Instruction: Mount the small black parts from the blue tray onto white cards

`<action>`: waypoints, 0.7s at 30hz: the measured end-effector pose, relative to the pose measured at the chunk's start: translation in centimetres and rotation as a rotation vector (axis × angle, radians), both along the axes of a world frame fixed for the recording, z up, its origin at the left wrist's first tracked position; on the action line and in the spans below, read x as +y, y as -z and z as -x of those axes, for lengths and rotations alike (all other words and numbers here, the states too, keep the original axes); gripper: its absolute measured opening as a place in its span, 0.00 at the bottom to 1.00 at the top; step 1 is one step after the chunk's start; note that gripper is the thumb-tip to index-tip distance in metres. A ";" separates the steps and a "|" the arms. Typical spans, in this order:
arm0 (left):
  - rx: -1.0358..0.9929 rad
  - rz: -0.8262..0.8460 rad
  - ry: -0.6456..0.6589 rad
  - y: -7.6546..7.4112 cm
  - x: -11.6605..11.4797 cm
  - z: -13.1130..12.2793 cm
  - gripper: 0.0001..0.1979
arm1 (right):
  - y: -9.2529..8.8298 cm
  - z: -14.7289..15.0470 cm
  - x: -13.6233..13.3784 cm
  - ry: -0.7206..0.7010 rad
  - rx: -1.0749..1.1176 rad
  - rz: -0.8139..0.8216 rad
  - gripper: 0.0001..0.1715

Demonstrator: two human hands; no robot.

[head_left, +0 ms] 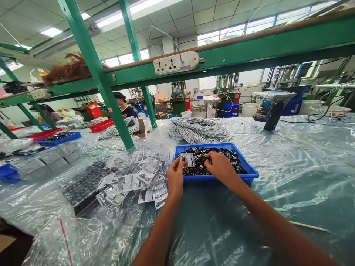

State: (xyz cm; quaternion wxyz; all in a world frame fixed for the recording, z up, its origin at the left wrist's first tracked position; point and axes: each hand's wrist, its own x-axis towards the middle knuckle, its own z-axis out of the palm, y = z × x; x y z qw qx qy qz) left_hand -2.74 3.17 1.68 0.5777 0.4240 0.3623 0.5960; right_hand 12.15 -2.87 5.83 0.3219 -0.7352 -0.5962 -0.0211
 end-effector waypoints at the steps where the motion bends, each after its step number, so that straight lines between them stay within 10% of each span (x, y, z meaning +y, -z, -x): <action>1: -0.047 0.025 0.033 0.1 0.2 -0.1 0.09 | 0.3 0.0 0.0 -0.011 -0.051 -0.067 0.15; 8: -0.311 0.064 0.303 0.4 -0.4 -0.6 0.09 | 3.0 3.1 0.2 -0.299 -0.081 -0.224 0.21; 21: -0.080 -0.073 0.247 0.4 -0.5 0.3 0.20 | 4.2 4.4 0.1 -0.366 0.227 -0.317 0.23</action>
